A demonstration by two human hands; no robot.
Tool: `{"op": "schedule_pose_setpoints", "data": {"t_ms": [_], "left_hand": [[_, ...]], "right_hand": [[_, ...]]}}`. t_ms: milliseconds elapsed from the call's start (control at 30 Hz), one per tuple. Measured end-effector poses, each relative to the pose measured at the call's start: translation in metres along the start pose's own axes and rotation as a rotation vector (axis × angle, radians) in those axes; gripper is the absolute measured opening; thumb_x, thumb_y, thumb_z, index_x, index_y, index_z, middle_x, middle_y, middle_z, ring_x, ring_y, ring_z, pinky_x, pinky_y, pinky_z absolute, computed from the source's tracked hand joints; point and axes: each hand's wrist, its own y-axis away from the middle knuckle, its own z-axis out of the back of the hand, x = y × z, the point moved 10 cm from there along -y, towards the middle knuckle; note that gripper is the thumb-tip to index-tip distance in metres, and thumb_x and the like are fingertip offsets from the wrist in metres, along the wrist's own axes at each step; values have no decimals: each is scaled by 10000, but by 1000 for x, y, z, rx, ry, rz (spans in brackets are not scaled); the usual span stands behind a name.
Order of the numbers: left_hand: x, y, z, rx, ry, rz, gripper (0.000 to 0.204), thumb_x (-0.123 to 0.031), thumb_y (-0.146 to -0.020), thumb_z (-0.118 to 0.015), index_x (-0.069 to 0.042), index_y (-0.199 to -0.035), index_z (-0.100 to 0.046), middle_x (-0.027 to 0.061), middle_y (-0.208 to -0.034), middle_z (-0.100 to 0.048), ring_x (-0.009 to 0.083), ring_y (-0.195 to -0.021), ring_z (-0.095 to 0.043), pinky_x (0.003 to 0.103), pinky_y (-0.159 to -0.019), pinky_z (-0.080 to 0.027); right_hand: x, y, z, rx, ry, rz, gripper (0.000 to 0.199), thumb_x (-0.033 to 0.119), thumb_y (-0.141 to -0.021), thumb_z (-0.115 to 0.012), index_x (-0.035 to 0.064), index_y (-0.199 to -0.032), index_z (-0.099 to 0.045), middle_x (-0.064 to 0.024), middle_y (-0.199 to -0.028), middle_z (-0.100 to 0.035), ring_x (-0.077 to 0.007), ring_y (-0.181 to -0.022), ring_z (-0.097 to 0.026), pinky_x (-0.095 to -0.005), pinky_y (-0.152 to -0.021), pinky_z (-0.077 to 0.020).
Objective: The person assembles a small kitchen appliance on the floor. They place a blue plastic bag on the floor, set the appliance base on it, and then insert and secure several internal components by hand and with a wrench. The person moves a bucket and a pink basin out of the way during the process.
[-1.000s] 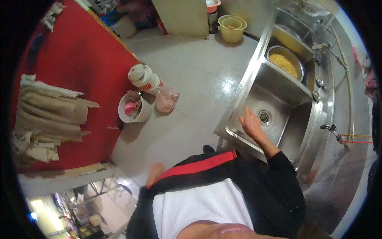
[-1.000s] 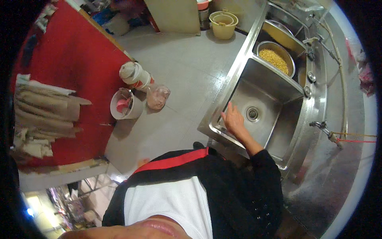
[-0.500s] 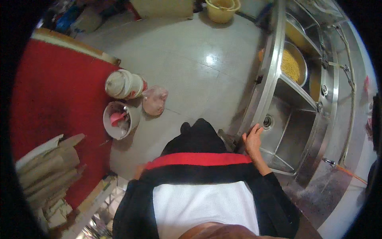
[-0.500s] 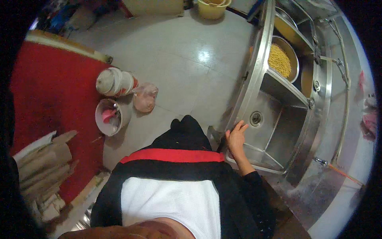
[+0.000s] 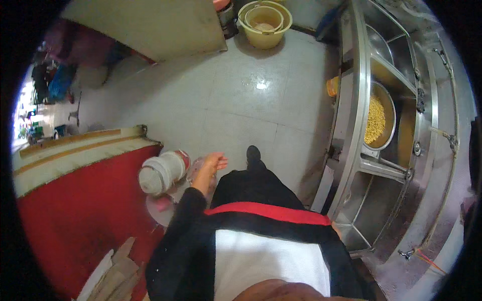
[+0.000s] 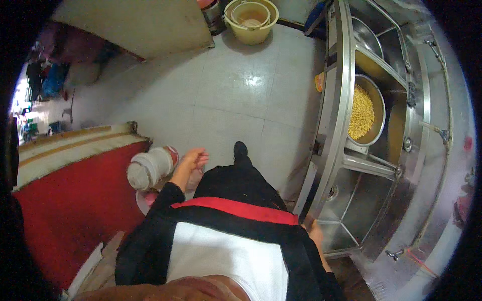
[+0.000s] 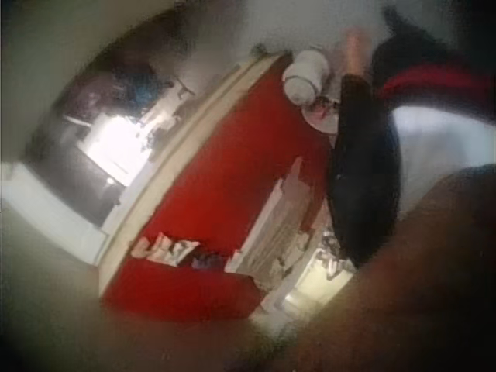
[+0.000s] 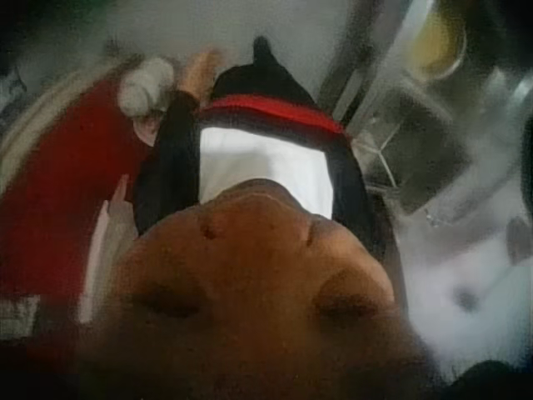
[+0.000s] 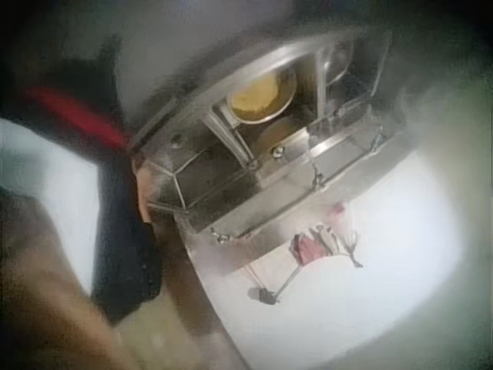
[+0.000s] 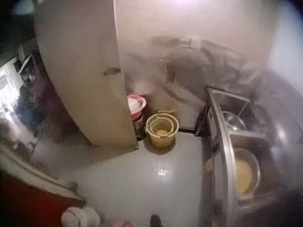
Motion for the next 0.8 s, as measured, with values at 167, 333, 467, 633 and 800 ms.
{"op": "schedule_pose_setpoints", "data": {"t_ms": [167, 333, 467, 633, 800], "left_hand": [[-122, -83, -172, 154, -209, -22, 297, -219, -917, -605, -8, -1124, -579, 138, -927, -659, 248, -788, -661, 386, -613, -567], [-306, -200, -325, 289, -363, -213, 191, -229, -939, -573, -41, -961, -601, 86, -833, -628, 199, -691, -616, 332, -590, -538], [-438, -330, -372, 312, -102, -280, 233, -208, -928, -568, -18, -1056, -614, 124, -883, -631, 239, -691, -625, 385, -662, -570], [-568, -473, -387, 172, -63, -218, 254, -256, -944, -545, -27, -1048, -578, 179, -940, -605, 325, -813, -614, 465, -766, -567], [-635, -556, -425, 145, 82, -333, 479, -303, -988, -423, 11, -1349, -428, 208, -1330, -464, 402, -1146, -508, 563, -909, -524]], "right_hand": [[236, -97, 94, -517, 538, 468, 688, 232, -897, -640, -21, -1442, -305, -294, -1460, -341, -444, -1327, -368, -466, -1069, -336], [377, -233, 122, -709, 586, 612, 823, 160, -814, -719, -12, -1463, -243, -331, -1482, -248, -496, -1336, -309, -515, -1075, -302], [390, -280, 133, -721, 453, 411, 887, 105, -752, -735, -9, -1471, -227, -328, -1471, -269, -486, -1322, -335, -497, -1079, -308], [387, -291, 139, -717, 421, 329, 894, 47, -708, -720, 5, -1471, -258, -286, -1466, -306, -450, -1312, -380, -452, -1061, -364], [390, -305, 137, -711, 393, 253, 897, 4, -691, -705, 5, -1472, -262, -270, -1468, -325, -425, -1326, -390, -414, -1048, -396]]}}
